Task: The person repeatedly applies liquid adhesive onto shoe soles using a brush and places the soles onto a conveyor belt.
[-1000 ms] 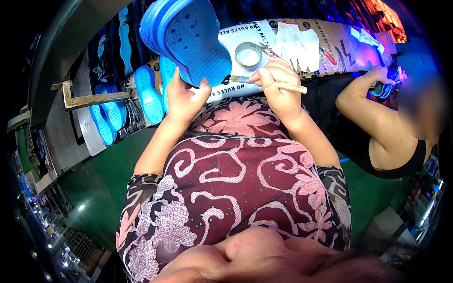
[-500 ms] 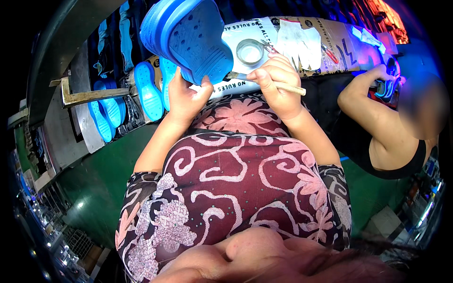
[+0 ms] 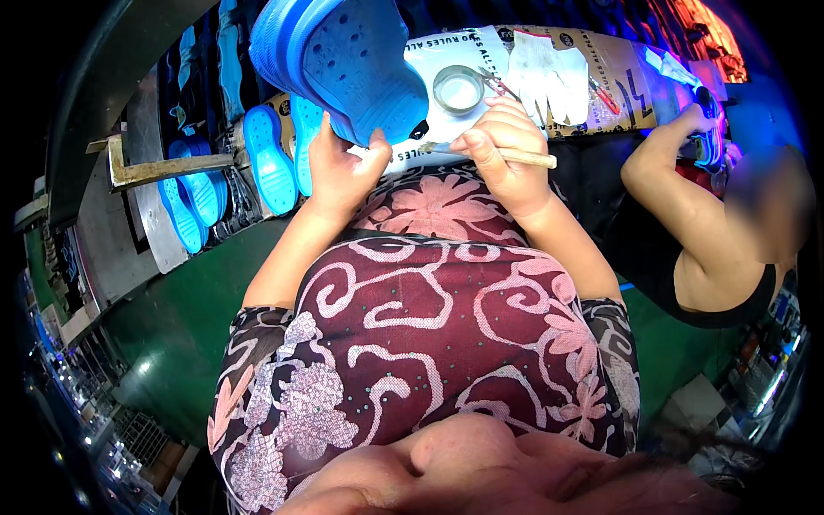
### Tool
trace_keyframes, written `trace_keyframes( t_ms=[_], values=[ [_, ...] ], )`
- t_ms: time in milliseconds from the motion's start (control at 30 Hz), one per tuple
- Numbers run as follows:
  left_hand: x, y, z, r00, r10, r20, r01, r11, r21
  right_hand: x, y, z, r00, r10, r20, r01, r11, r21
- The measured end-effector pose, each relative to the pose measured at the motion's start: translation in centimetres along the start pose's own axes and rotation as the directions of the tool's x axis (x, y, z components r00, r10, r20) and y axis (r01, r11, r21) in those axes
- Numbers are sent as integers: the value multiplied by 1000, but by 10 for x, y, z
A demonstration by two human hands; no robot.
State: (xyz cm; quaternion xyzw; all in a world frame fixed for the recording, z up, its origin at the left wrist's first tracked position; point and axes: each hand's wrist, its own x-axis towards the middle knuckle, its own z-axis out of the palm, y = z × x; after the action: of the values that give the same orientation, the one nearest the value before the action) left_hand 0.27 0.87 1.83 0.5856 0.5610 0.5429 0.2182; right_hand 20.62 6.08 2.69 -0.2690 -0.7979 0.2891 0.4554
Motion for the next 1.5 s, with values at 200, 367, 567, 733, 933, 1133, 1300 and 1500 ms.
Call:
trace_keyframes(
  t_ms=[200,367,567,733,933,1133,1300,1500],
  values=[
    [-1,1,0,1000,-15,-7,14,1000,-25,5,2,1,993,6,-118,-2,999,33],
    [-3,-3,-4,992,104,69,-113,983,144,7,1,6,996,-73,-53,72,997,-21],
    [-3,-7,-6,980,181,85,-193,967,166,2,0,-1,999,-33,-21,31,995,-91],
    [-1,-8,-6,987,142,79,-152,979,137,3,0,-12,1000,1,-17,-3,992,-127],
    [14,13,-9,995,-85,44,88,992,-93,-7,10,-26,980,151,-130,-153,988,-6],
    [31,56,-36,849,-313,426,500,738,-454,-27,13,-27,859,463,-218,-372,858,355],
    [56,93,-20,530,-247,811,728,624,-286,-46,19,-28,799,555,-232,-465,815,347],
    [211,164,101,425,141,894,694,583,-422,-46,12,-30,744,586,-321,-430,788,441]
  ],
)
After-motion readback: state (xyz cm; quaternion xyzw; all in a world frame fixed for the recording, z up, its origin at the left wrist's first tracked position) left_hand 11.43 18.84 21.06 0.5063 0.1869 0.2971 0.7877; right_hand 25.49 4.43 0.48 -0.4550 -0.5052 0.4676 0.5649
